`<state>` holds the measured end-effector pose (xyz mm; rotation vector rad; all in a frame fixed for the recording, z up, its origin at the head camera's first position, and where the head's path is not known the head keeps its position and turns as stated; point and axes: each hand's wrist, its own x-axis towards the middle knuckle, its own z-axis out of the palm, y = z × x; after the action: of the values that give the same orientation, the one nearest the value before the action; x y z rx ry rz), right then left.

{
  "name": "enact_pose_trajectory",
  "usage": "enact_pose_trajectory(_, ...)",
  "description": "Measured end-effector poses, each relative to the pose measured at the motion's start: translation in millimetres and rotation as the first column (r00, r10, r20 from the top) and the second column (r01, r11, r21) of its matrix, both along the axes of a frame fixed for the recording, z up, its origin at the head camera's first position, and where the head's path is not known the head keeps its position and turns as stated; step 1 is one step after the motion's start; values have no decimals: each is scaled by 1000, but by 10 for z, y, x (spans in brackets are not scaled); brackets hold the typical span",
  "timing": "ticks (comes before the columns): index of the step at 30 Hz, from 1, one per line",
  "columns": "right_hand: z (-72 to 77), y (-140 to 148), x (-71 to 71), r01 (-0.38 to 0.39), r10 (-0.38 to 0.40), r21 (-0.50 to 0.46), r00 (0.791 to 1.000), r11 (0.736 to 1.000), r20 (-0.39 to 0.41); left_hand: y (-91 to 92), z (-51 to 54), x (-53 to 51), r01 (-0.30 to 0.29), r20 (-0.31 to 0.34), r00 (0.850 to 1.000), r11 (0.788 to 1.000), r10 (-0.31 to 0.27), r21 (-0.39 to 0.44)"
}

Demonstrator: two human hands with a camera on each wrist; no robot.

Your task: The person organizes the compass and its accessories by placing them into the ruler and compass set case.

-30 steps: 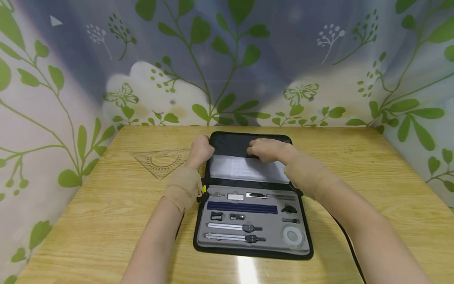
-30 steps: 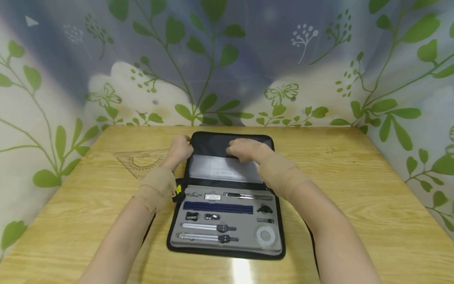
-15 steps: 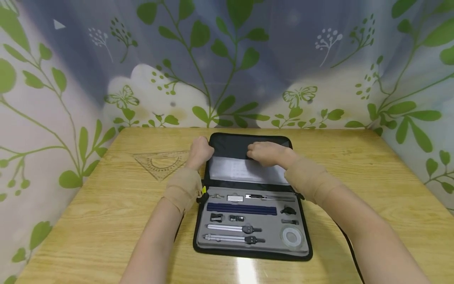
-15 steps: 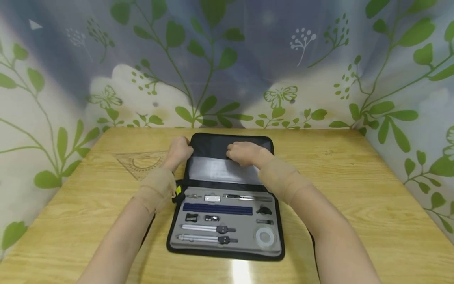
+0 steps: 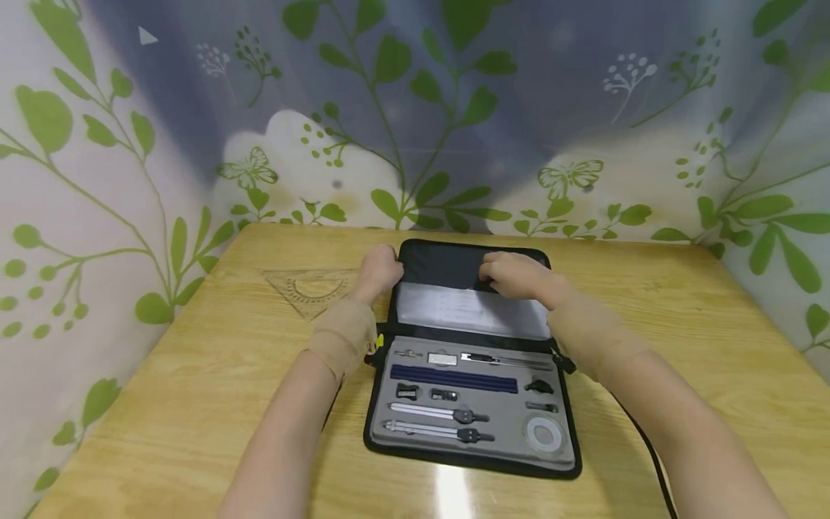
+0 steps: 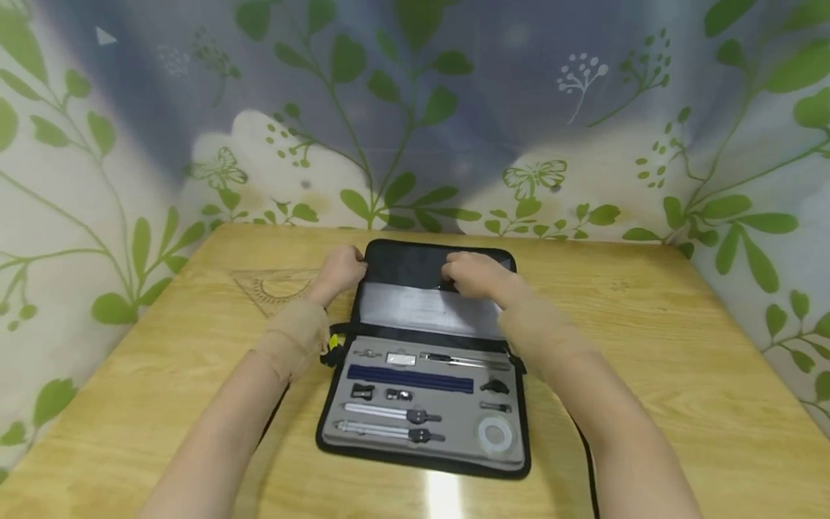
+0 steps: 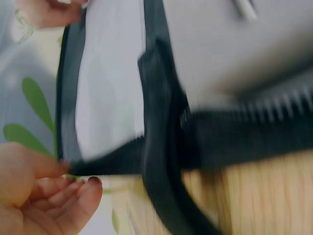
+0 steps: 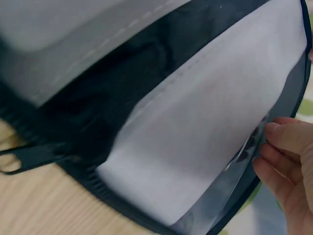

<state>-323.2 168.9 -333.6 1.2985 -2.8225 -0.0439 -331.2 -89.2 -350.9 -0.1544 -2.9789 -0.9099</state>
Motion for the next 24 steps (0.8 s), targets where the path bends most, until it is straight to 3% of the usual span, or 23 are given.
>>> enact_pose_trajectory(5, -20, 156, 4, 31, -31, -28, 999, 999, -14, -353, 8, 1, 47, -15, 999, 992, -49, -117)
enact_pose_trajectory(9, -47, 199, 17, 23, -23, -32, 1000, 999, -8, -766, 96, 51, 90, 81, 994, 970, -73, -225)
enact_pose_trajectory(13, -73, 214, 37, 5, -6, -62, 1000, 998, -23, -1062, 161, 135, 147, 217, 972, 949, -87, -278)
enact_pose_trajectory(17, -90, 229, 36, 19, -21, -65, 999, 998, -30, -1159, 131, 234, 194, 314, 945, 926, -88, -323)
enact_pose_trajectory(20, -100, 232, 41, 33, -34, -56, 999, 998, -24, -1144, 47, 283, 222, 342, 934, 915, -102, -336)
enact_pose_trajectory(24, -124, 215, 55, 27, -27, -48, 1000, 998, -9, -1098, -58, 337, 237, 291, 949, 887, -124, -396)
